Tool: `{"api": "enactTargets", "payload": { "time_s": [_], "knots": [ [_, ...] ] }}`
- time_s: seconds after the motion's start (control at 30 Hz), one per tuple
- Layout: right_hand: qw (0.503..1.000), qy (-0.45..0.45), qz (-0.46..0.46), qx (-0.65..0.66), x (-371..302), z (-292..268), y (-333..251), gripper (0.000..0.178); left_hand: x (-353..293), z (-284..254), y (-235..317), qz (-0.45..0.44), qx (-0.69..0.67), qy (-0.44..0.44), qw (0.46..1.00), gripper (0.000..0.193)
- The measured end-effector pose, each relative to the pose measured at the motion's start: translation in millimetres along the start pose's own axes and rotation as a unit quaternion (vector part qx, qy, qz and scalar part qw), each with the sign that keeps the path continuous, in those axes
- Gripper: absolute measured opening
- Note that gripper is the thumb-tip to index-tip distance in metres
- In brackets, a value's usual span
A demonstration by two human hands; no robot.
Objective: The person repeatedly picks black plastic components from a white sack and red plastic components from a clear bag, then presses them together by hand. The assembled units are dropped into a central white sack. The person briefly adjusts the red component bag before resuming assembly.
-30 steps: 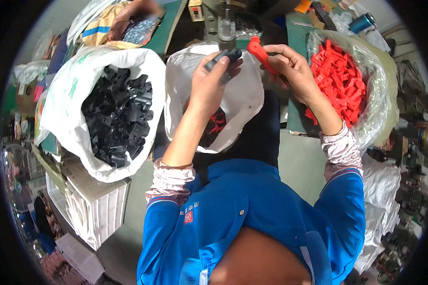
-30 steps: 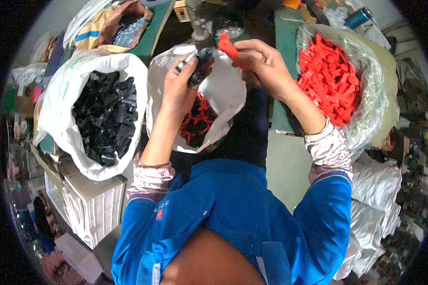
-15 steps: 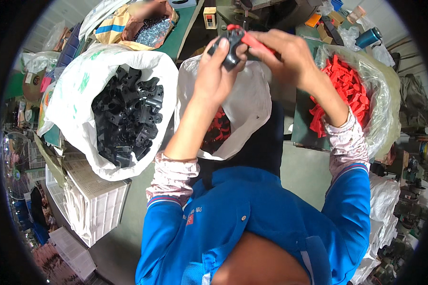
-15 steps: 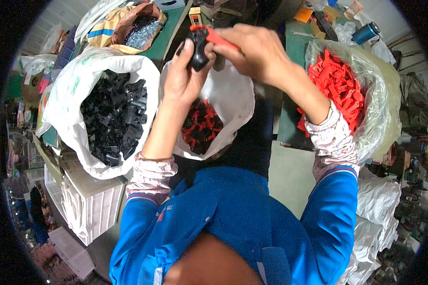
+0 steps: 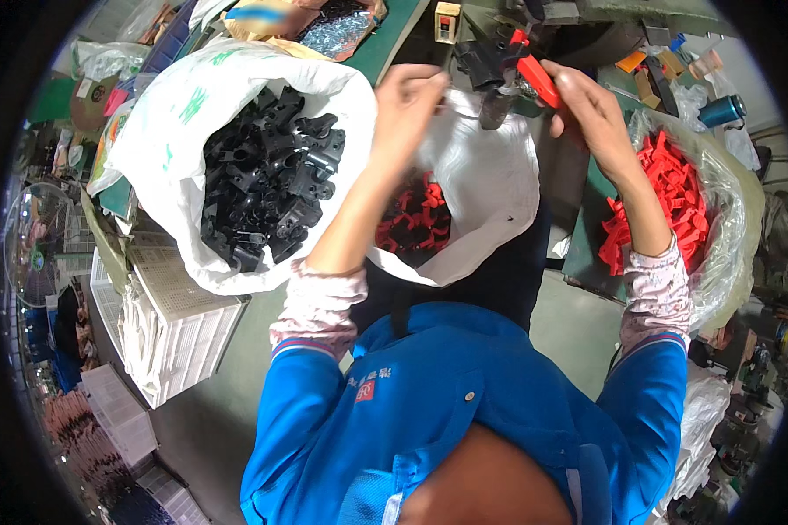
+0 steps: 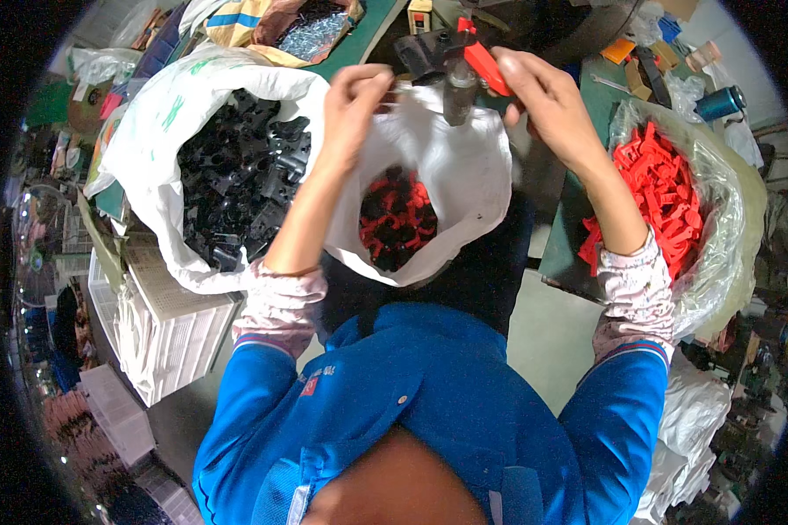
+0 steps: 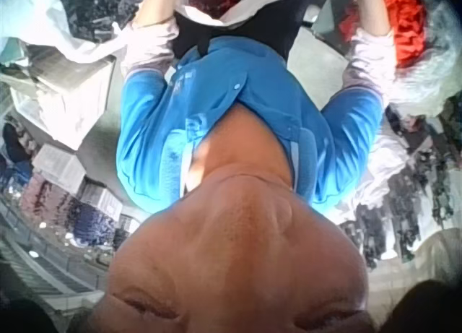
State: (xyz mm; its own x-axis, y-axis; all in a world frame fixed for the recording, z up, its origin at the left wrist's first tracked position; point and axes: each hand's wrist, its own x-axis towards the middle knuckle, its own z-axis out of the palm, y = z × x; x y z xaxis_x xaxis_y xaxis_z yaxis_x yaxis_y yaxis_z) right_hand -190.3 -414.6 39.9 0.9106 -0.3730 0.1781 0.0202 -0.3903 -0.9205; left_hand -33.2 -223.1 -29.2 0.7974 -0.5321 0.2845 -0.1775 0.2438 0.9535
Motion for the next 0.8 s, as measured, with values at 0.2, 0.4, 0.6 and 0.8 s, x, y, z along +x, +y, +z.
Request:
{"api": "enactTargets", "payload": {
  "time_s": [0.2, 0.4, 0.6, 0.8],
  "knots": [
    [0.999, 0.000, 0.016, -0.043, -61, -26, 69, 0.035, 8, -170, -47, 0.010, 0.448, 0.069, 0.891, 0.027],
    [0.871, 0.103, 0.065, -0.475, -92, -66, 74, 0.020, 30, -213, -85, -0.087, 0.621, -0.123, 0.769, 0.058],
    [0.724, 0.171, 0.367, -0.559, -73, -172, 126, 0.040, 31, -208, -92, -0.012, 0.658, -0.092, 0.747, 0.061],
    [0.721, 0.135, 0.413, -0.540, -60, -179, 147, 0.043, 14, -217, -64, 0.109, 0.630, -0.046, 0.768, 0.064]
  ]
}}
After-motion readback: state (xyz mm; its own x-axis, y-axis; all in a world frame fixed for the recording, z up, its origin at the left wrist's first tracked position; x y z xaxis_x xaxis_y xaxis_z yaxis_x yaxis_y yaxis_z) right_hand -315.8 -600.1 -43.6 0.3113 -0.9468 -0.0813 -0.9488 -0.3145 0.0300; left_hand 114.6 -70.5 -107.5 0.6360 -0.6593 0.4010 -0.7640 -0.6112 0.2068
